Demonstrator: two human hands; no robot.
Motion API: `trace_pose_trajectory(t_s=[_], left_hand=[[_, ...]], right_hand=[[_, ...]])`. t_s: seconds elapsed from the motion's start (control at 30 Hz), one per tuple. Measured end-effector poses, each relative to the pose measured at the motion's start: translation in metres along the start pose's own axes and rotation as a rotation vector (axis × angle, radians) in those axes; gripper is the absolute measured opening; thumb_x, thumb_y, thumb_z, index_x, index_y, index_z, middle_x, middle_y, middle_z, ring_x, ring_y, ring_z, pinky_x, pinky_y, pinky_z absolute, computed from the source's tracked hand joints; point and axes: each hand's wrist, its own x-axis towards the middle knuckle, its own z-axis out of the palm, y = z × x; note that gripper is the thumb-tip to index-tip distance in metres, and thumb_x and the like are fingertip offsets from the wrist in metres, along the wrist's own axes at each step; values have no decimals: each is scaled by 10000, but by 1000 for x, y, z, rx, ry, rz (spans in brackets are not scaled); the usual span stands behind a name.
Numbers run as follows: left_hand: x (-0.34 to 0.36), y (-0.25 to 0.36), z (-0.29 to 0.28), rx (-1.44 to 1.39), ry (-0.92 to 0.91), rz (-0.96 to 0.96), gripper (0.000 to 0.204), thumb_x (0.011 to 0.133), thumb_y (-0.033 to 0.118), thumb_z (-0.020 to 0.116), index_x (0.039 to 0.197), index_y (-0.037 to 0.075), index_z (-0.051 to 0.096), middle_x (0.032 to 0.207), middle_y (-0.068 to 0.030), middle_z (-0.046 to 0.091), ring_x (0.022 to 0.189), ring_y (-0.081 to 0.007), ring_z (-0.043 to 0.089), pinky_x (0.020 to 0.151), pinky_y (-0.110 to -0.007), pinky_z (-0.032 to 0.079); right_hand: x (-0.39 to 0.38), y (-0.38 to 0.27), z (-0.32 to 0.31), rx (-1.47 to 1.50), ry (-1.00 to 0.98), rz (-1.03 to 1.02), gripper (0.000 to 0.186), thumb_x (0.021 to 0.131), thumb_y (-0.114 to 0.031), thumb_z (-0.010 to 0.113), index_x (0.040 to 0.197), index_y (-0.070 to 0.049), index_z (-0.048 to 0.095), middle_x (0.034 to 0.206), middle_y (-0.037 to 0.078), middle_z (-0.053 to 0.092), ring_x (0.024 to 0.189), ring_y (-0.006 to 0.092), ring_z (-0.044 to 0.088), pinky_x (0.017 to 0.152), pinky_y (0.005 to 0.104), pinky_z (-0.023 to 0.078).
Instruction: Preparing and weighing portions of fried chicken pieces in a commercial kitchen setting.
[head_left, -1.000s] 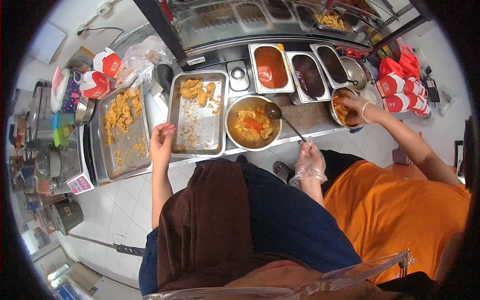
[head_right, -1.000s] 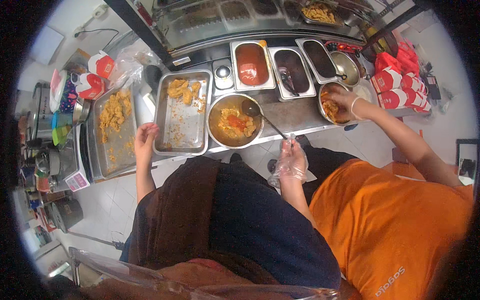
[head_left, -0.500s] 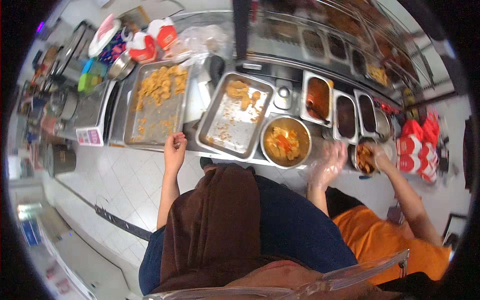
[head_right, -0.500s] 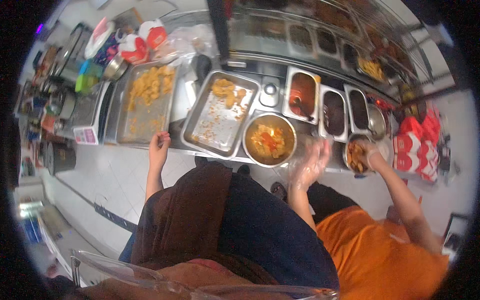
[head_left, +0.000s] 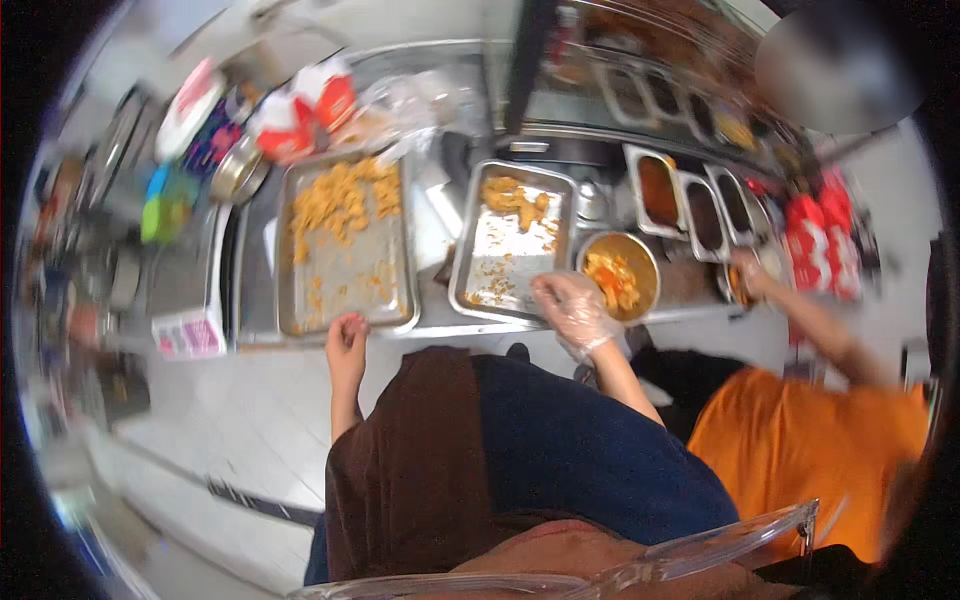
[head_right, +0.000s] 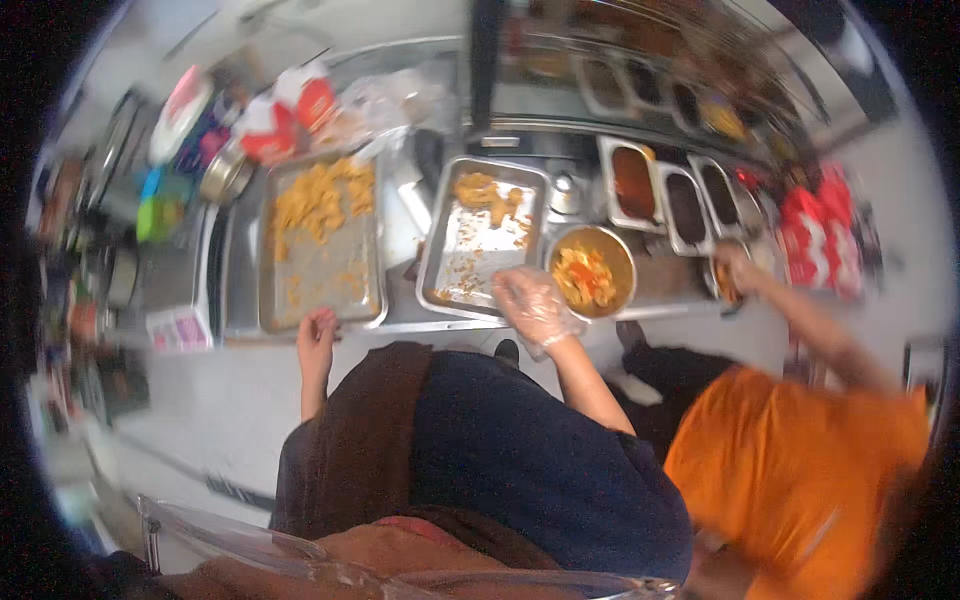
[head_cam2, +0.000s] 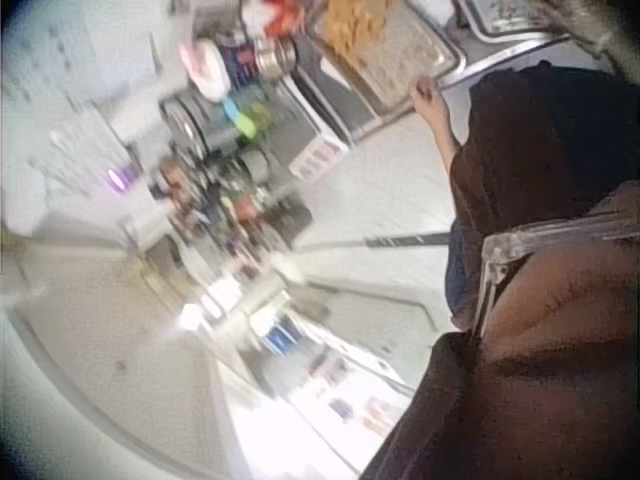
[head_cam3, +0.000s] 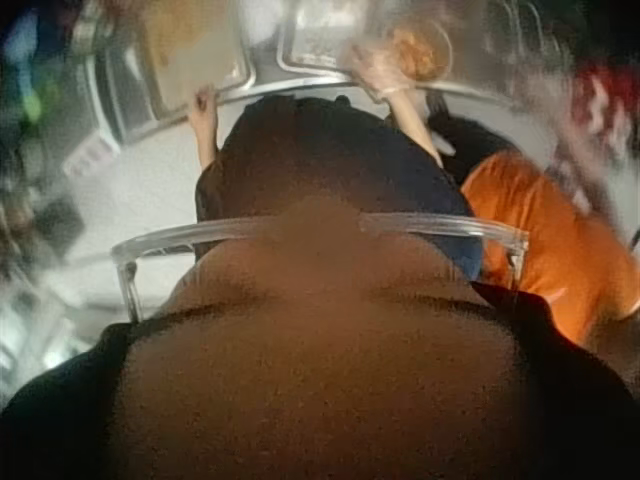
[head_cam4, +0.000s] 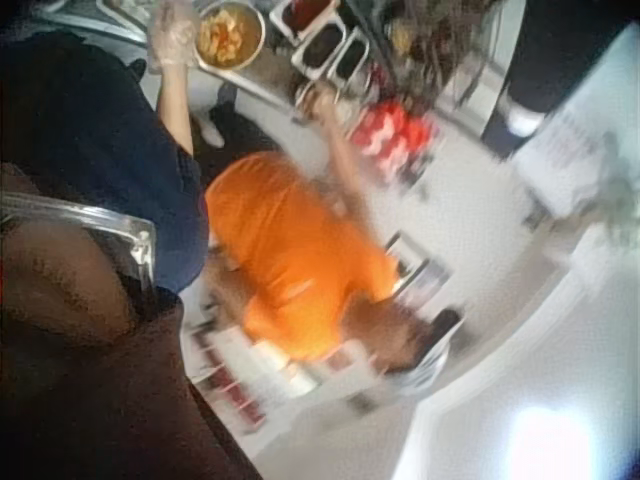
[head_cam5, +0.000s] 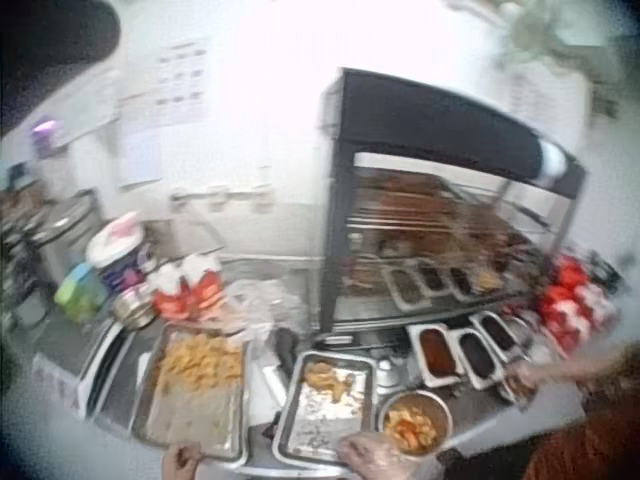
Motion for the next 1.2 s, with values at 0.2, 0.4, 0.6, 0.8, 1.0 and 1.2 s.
trace_pose_trajectory(t_s=[0.2, 0.4, 0.6, 0.8, 1.0, 1.2], left_hand=[[53, 20, -18, 227, -245, 76, 191, 813, 79, 530, 992, 24, 491, 874, -59, 553, 786, -101, 509, 702, -231, 425], [72, 58, 17, 33, -549, 127, 193, 819, 67, 526, 1001, 29, 475, 878, -51, 551, 689, -70, 480, 636, -197, 399], [64, 98, 97, -65, -765, 180, 203, 830, 37, 492, 1028, 8, 456, 930, -66, 538, 763, -85, 476, 686, -211, 396], [43, 122, 157, -18, -704, 173, 226, 808, 37, 534, 1021, 19, 460, 898, -37, 544, 711, -49, 444, 663, -177, 369], [18, 127, 193, 52, -478, 74, 227, 820, 54, 527, 1032, 10, 459, 921, -51, 560, 749, -82, 485, 712, -200, 388], [2, 120, 193, 59, -328, 124, 216, 805, 13, 510, 1015, 10, 461, 909, -62, 557, 695, -52, 465, 642, -181, 385]], right_hand=[[-27, -16, 18, 7, 229, 173, 125, 748, -144, 549, 795, -35, 585, 728, 155, 570, 691, 333, 549, 638, 396, 439], [-88, -27, -10, -9, 501, 531, 126, 739, -130, 547, 783, -27, 605, 713, 164, 584, 684, 334, 563, 624, 380, 444], [-112, 30, -91, -168, 712, 644, 184, 778, -193, 542, 806, -28, 617, 756, 152, 609, 696, 289, 592, 641, 351, 461], [-39, 185, -272, -538, 1139, 422, 213, 774, -220, 509, 828, -54, 631, 828, 154, 611, 773, 293, 596, 659, 365, 467], [37, 333, -375, -705, 412, 1120, 300, 726, -239, 511, 971, -100, 616, 1029, 159, 569, 947, 286, 560, 787, 364, 454], [27, 418, -365, -385, 312, 1376, 398, 694, -253, 561, 1037, -52, 584, 1154, 110, 518, 1062, 250, 500, 869, 367, 404]])
